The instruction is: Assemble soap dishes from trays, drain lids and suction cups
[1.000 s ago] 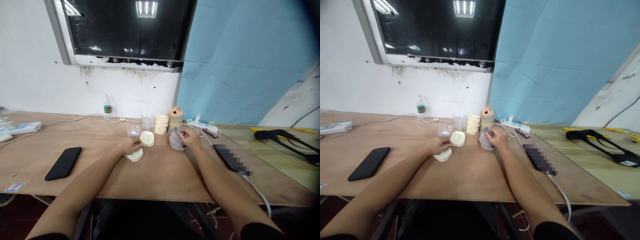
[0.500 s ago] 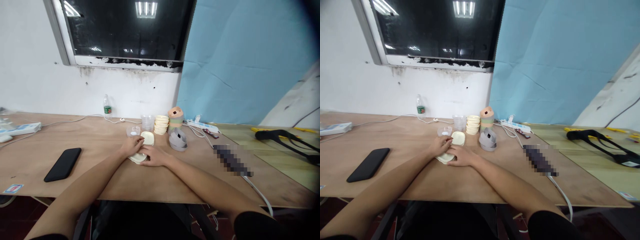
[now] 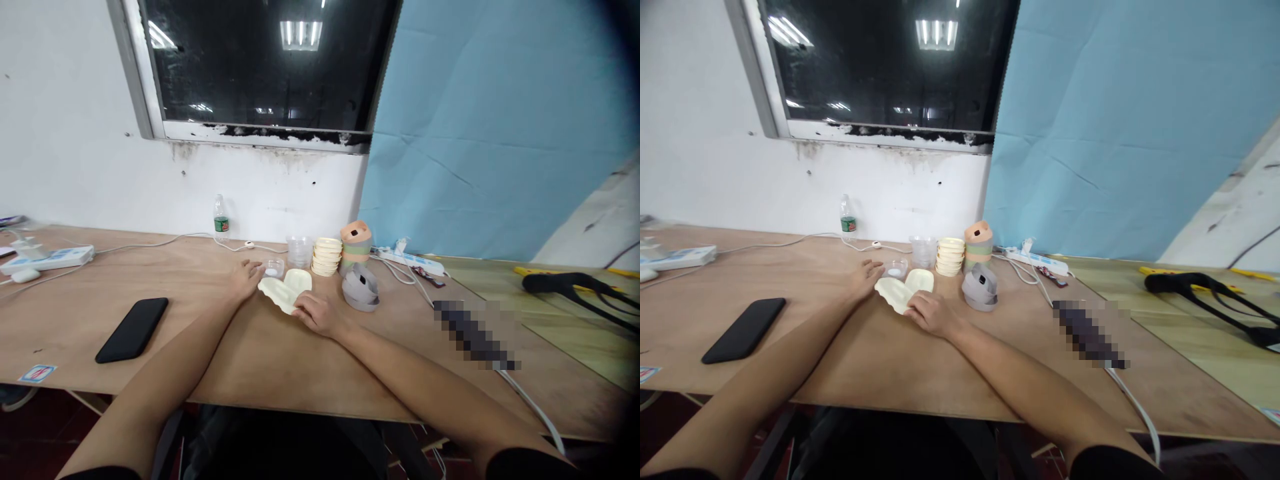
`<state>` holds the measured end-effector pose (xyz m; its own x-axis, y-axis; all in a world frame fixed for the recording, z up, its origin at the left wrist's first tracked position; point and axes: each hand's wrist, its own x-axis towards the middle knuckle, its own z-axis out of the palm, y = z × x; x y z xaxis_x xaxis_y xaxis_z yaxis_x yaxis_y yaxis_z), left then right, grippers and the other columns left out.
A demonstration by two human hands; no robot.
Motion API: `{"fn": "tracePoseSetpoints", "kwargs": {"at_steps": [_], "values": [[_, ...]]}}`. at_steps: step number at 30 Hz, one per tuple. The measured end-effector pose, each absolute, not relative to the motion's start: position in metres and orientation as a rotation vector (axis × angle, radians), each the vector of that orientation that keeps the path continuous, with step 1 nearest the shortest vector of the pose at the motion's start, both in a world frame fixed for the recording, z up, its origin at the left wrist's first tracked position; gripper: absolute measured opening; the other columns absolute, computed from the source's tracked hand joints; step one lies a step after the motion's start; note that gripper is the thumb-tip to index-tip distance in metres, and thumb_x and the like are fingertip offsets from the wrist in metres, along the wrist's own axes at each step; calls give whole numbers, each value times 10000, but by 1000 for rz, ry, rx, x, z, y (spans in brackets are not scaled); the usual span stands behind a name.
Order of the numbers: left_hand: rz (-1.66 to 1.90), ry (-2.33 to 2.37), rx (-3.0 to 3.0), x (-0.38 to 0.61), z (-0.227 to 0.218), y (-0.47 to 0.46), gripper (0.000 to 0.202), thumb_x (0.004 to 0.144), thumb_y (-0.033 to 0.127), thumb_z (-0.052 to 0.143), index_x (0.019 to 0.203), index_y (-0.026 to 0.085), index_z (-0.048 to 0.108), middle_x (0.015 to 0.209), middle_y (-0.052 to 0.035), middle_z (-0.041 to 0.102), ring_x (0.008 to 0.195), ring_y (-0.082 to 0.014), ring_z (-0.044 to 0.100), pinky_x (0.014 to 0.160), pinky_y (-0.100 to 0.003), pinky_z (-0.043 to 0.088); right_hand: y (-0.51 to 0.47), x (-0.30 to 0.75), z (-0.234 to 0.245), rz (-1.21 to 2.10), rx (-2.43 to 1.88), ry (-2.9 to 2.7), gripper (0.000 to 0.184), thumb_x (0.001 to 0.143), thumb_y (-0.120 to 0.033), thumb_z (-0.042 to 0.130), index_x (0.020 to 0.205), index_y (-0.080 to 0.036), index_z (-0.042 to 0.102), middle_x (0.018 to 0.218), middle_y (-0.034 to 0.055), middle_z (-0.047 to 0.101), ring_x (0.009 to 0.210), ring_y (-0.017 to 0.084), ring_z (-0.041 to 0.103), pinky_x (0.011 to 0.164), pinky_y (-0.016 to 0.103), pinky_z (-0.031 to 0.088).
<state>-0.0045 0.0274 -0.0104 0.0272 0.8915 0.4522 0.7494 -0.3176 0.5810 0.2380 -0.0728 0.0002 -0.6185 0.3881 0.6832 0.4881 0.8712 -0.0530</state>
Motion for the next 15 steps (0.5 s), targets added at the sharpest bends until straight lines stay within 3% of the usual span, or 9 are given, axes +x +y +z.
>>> {"fn": "tracePoseSetpoints", "kwargs": {"at_steps": [5,11,15], "values": [[880,1702,2253,-7,-12,27,438,868,543,452,1162,265,619,1218,-53,623,1100,-260,571,964,-413,412,-70,243,2,-239,-704,-2119,215,950,-364,448,857,-195,545,791,60,611,711,161,547,649,287,429],[838,1849,2298,5,-3,14,407,786,601,540,941,242,650,1060,-64,686,1033,-279,589,976,-445,347,-61,245,-2,-218,-869,-2028,221,950,-386,451,903,-198,557,864,69,616,814,183,560,733,315,435],[825,1871,2272,7,2,8,462,738,653,571,899,224,628,1039,-68,686,1007,-278,593,978,-442,324,-53,241,-1,-287,-948,-1994,256,954,-409,435,895,-196,564,853,65,623,820,194,549,766,333,412]]}}
